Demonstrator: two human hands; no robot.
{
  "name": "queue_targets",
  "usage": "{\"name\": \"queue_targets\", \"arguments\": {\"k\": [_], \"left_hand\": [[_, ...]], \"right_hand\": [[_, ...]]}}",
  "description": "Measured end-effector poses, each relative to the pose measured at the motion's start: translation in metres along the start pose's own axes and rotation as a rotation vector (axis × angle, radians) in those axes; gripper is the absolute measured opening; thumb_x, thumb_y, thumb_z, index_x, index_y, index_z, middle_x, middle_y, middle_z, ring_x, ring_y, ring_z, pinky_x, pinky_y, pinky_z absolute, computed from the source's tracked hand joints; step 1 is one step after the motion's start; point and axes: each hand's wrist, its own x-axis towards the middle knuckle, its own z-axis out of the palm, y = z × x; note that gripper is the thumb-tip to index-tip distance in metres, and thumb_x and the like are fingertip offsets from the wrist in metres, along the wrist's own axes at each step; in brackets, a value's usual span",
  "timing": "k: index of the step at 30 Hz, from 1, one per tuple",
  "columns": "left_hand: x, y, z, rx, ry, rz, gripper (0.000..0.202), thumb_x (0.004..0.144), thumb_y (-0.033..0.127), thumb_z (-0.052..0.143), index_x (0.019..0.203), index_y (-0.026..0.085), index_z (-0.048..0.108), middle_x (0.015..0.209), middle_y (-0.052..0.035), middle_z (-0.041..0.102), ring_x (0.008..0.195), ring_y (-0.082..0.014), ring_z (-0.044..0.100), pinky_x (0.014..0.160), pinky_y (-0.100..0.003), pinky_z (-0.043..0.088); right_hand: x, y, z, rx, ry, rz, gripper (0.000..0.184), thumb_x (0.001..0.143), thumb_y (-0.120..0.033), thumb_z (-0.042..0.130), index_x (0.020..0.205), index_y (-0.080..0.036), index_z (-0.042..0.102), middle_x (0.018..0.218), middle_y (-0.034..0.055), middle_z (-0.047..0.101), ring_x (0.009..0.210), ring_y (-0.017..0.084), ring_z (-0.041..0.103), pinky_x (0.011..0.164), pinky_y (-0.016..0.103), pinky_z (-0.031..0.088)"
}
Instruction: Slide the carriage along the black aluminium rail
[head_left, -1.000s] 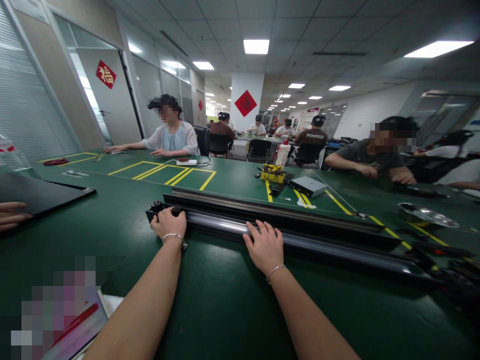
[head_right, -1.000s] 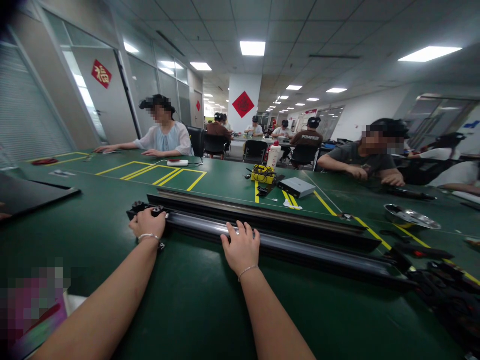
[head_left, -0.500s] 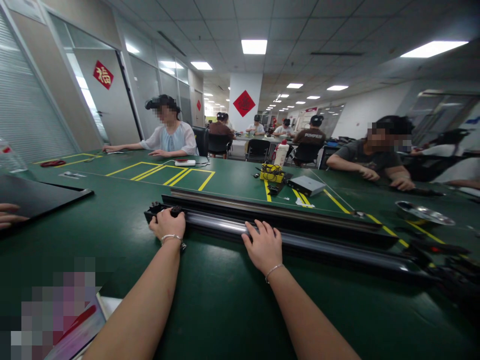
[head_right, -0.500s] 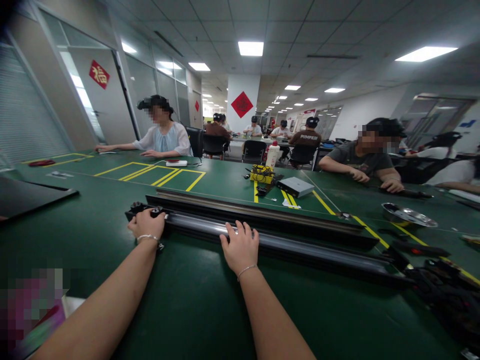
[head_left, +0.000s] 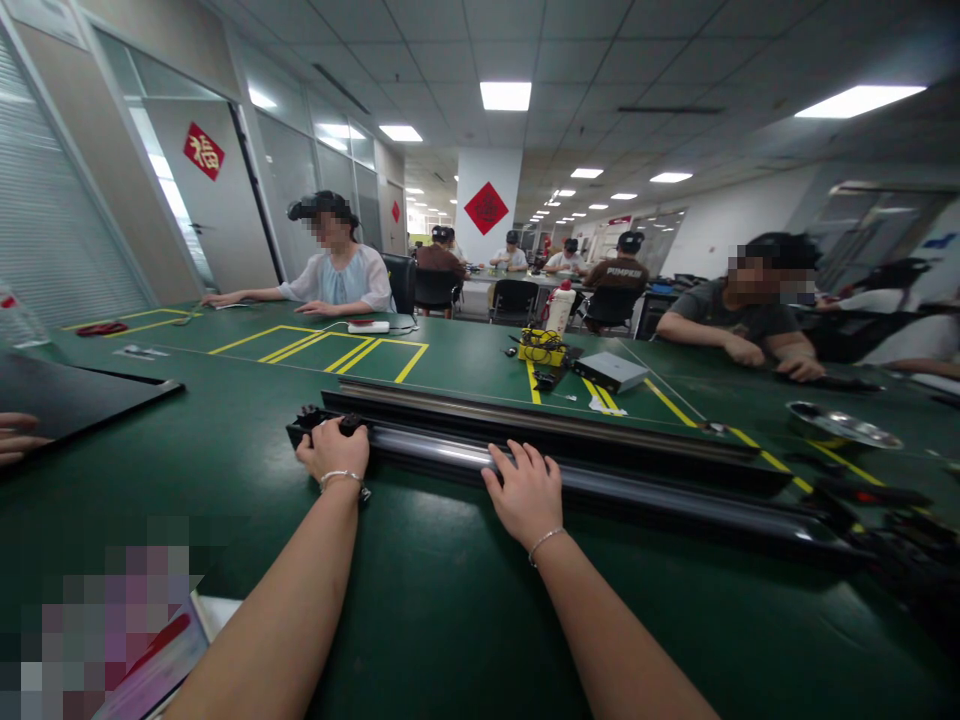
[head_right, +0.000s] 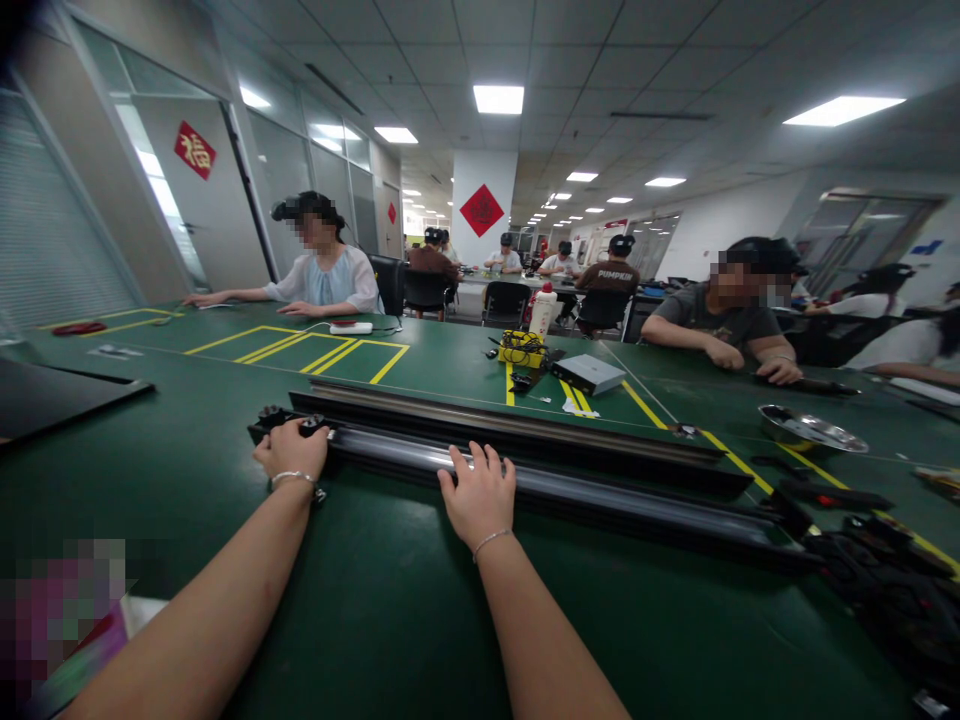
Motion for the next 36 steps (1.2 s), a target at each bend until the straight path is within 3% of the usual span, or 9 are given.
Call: {"name": "queue_targets", "arguments": {"k": [33, 36], "left_hand": [[-0.0004, -0.0015, 0.0025, -0.014, 0.022, 0.028, 0.036, 0.065, 0.04, 0.05, 0.093, 0.019, 0.06, 0.099, -0.0082, 0.057, 0.104, -0.0249, 0.044, 0.095, -0.041, 0.026], [-0.0034, 0.0002, 0.0007, -0.009, 0.046, 0.027, 0.037, 0.065, 0.037, 0.051, 0.095, 0.016, 0.06, 0.106, -0.0107, 0.055, 0.11, -0.0262, 0.041, 0.096, -0.041, 0.026]], "right_hand": [[0.0007, 0.001, 0.0043, 0.014, 0.026, -0.001, 0.045, 0.084, -0.049, 0.024, 0.122, -0.035, 0.045, 0.129, 0.0026, 0.043, 0.118, 0.024, 0.031, 0.094, 0.042, 0.015], [0.0006, 0.0012, 0.0038, 0.011, 0.026, -0.004, 0.045, 0.084, -0.049, 0.025, 0.121, -0.035, 0.045, 0.129, 0.0027, 0.043, 0.118, 0.024, 0.031, 0.094, 0.042, 0.016]]}}
